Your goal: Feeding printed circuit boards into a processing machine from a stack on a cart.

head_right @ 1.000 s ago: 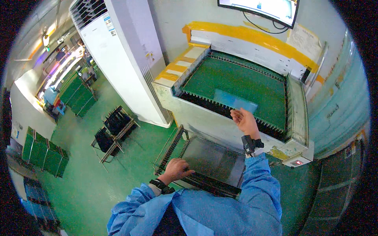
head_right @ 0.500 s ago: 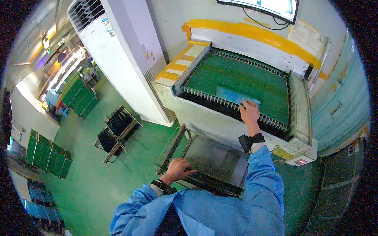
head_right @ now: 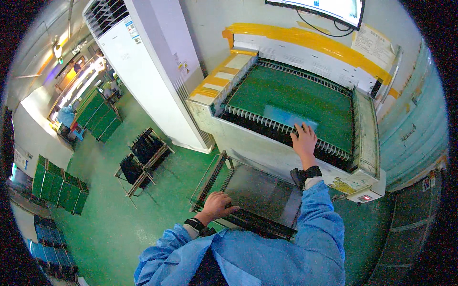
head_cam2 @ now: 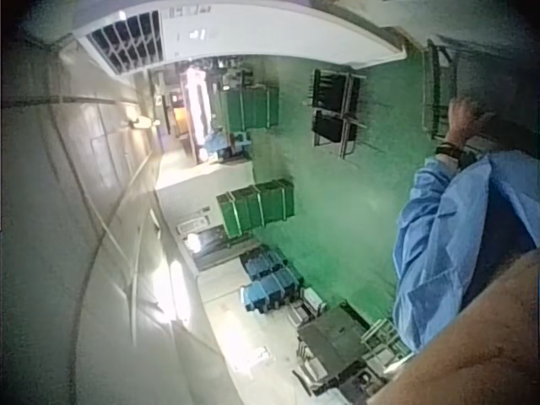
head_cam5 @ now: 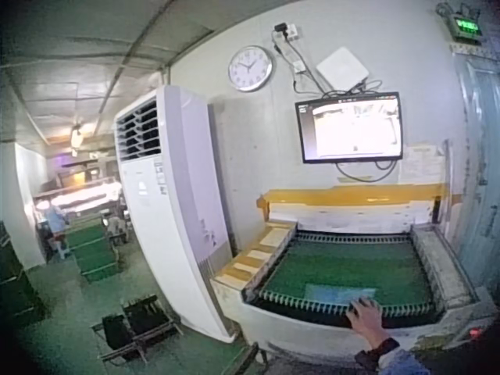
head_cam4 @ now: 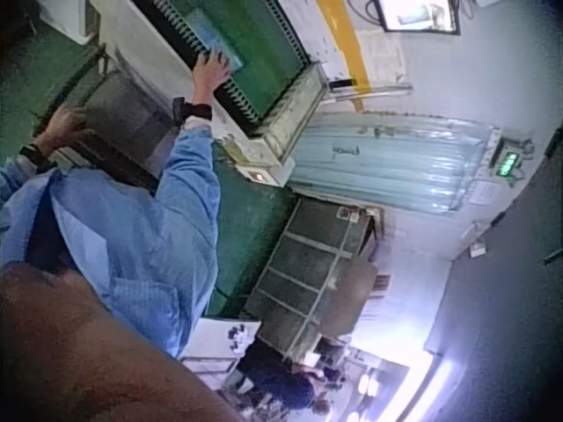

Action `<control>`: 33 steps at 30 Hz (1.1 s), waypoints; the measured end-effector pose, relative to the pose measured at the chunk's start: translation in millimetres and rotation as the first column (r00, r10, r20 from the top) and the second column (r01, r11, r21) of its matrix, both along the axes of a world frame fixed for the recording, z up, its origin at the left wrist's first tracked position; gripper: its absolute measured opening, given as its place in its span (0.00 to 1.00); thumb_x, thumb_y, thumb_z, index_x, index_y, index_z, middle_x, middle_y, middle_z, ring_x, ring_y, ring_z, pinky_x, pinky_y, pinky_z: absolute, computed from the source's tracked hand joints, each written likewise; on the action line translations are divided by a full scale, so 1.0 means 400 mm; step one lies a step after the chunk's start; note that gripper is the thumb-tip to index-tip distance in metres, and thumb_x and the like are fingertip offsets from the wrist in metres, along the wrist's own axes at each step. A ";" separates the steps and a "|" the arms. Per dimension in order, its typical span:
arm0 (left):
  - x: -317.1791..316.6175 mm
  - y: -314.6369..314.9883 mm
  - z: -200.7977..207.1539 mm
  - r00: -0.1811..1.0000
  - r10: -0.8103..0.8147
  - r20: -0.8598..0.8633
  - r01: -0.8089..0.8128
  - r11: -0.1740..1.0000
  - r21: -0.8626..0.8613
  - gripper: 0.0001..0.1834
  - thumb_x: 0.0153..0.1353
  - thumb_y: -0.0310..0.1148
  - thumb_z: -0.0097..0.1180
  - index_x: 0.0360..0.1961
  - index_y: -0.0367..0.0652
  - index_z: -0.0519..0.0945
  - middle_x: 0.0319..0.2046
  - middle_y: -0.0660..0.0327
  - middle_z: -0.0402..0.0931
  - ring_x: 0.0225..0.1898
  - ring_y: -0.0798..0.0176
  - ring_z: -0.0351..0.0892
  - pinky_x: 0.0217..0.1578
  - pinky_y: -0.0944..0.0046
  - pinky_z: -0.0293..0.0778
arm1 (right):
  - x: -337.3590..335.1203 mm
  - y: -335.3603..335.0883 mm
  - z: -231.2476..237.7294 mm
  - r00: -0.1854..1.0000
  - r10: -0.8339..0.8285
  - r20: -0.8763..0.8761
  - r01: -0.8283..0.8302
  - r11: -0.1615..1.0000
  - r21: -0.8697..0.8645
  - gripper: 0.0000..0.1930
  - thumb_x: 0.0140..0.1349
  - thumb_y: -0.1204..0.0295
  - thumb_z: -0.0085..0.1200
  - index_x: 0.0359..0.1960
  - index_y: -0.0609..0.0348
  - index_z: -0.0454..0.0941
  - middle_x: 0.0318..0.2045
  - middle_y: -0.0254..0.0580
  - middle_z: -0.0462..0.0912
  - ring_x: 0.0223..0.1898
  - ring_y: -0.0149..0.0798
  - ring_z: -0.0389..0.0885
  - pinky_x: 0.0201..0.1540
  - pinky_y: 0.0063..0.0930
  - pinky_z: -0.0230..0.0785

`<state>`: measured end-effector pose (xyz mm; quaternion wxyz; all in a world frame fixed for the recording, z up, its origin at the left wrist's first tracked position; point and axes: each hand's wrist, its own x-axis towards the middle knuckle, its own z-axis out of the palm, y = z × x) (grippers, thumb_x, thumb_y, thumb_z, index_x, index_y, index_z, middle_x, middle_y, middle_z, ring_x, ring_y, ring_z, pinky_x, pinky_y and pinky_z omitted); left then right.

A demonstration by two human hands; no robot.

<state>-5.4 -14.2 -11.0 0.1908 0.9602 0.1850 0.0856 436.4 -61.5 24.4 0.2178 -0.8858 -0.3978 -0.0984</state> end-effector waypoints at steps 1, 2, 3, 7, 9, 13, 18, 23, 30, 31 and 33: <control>0.001 -0.001 0.002 1.000 0.001 -0.003 -0.001 1.000 -0.001 0.26 0.61 0.60 0.59 0.28 0.46 0.83 0.30 0.58 0.78 0.40 0.50 0.79 0.48 0.50 0.72 | 0.003 0.000 -0.003 1.000 0.002 0.002 -0.002 1.000 0.004 0.26 0.63 0.54 0.59 0.64 0.38 0.76 0.70 0.41 0.68 0.72 0.56 0.61 0.69 0.60 0.54; 0.001 0.000 0.002 1.000 0.001 -0.006 -0.001 1.000 -0.005 0.26 0.61 0.60 0.59 0.28 0.46 0.83 0.31 0.58 0.78 0.41 0.50 0.79 0.49 0.50 0.72 | 0.006 0.000 -0.006 1.000 0.004 0.003 -0.004 1.000 0.008 0.26 0.63 0.54 0.60 0.63 0.38 0.77 0.70 0.41 0.68 0.72 0.56 0.61 0.69 0.60 0.54; 0.002 0.000 0.002 1.000 0.002 -0.010 -0.002 1.000 -0.009 0.26 0.61 0.60 0.59 0.28 0.46 0.83 0.31 0.58 0.78 0.41 0.50 0.79 0.49 0.50 0.72 | 0.010 0.000 -0.008 1.000 0.006 0.005 -0.006 1.000 0.012 0.25 0.63 0.54 0.60 0.63 0.38 0.77 0.70 0.41 0.68 0.71 0.56 0.62 0.69 0.59 0.54; 0.001 -0.002 0.013 1.000 0.016 -0.021 -0.017 1.000 -0.017 0.26 0.61 0.61 0.59 0.29 0.46 0.84 0.32 0.58 0.79 0.43 0.49 0.78 0.52 0.50 0.70 | 0.020 0.005 0.001 1.000 0.011 -0.015 -0.010 1.000 0.007 0.25 0.62 0.55 0.60 0.62 0.39 0.77 0.69 0.42 0.69 0.71 0.56 0.63 0.69 0.59 0.55; -0.002 -0.001 0.013 1.000 0.008 -0.006 -0.008 1.000 -0.013 0.26 0.60 0.61 0.59 0.29 0.46 0.84 0.32 0.59 0.79 0.45 0.49 0.77 0.53 0.49 0.70 | 0.032 0.003 0.002 0.999 0.020 -0.034 -0.020 1.000 0.013 0.26 0.62 0.55 0.61 0.62 0.41 0.77 0.69 0.43 0.69 0.71 0.55 0.63 0.69 0.59 0.55; -0.007 0.002 0.014 1.000 -0.009 0.018 0.008 1.000 0.021 0.26 0.60 0.61 0.60 0.30 0.46 0.85 0.34 0.59 0.78 0.48 0.50 0.75 0.55 0.49 0.68 | 0.013 0.001 0.024 0.998 0.030 -0.047 -0.029 0.999 0.037 0.22 0.62 0.57 0.61 0.58 0.45 0.81 0.65 0.44 0.74 0.68 0.55 0.67 0.67 0.55 0.60; -0.007 0.003 0.015 0.998 -0.018 0.060 0.018 1.000 0.010 0.25 0.59 0.60 0.62 0.31 0.47 0.85 0.34 0.60 0.78 0.49 0.51 0.74 0.56 0.50 0.67 | -0.060 -0.022 0.021 0.974 0.224 -0.019 -0.207 0.927 0.313 0.14 0.62 0.62 0.61 0.46 0.52 0.86 0.51 0.43 0.85 0.56 0.51 0.79 0.59 0.46 0.70; -0.009 0.002 0.002 0.986 -0.008 0.166 0.000 0.999 0.051 0.22 0.60 0.55 0.62 0.28 0.45 0.84 0.33 0.60 0.77 0.47 0.52 0.72 0.57 0.51 0.65 | -0.228 -0.074 0.015 0.890 0.374 -0.261 -0.281 0.900 0.332 0.12 0.63 0.65 0.61 0.44 0.58 0.86 0.39 0.46 0.88 0.40 0.48 0.86 0.46 0.36 0.77; -0.023 0.004 -0.010 0.988 -0.004 0.156 -0.004 0.999 0.049 0.21 0.62 0.54 0.59 0.28 0.46 0.82 0.31 0.58 0.76 0.46 0.50 0.74 0.55 0.49 0.66 | -0.464 -0.198 -0.087 0.472 0.500 -0.726 -0.672 0.738 0.071 0.19 0.67 0.57 0.60 0.51 0.58 0.84 0.45 0.46 0.88 0.47 0.40 0.85 0.53 0.34 0.74; -0.022 0.003 -0.011 0.987 -0.003 0.163 -0.001 1.000 0.030 0.22 0.64 0.54 0.58 0.29 0.46 0.82 0.31 0.58 0.76 0.45 0.50 0.74 0.55 0.48 0.66 | -0.488 -0.215 -0.105 0.451 0.478 -0.754 -0.712 0.702 0.020 0.20 0.66 0.57 0.61 0.51 0.58 0.84 0.45 0.46 0.88 0.47 0.41 0.85 0.53 0.34 0.74; -0.027 0.000 -0.014 0.992 -0.002 0.130 -0.005 0.999 0.050 0.22 0.64 0.55 0.57 0.29 0.46 0.81 0.31 0.58 0.76 0.45 0.50 0.75 0.55 0.49 0.67 | -0.535 -0.231 -0.126 0.420 0.448 -0.789 -0.741 0.671 -0.013 0.21 0.65 0.56 0.61 0.52 0.58 0.84 0.45 0.47 0.87 0.47 0.42 0.85 0.53 0.34 0.74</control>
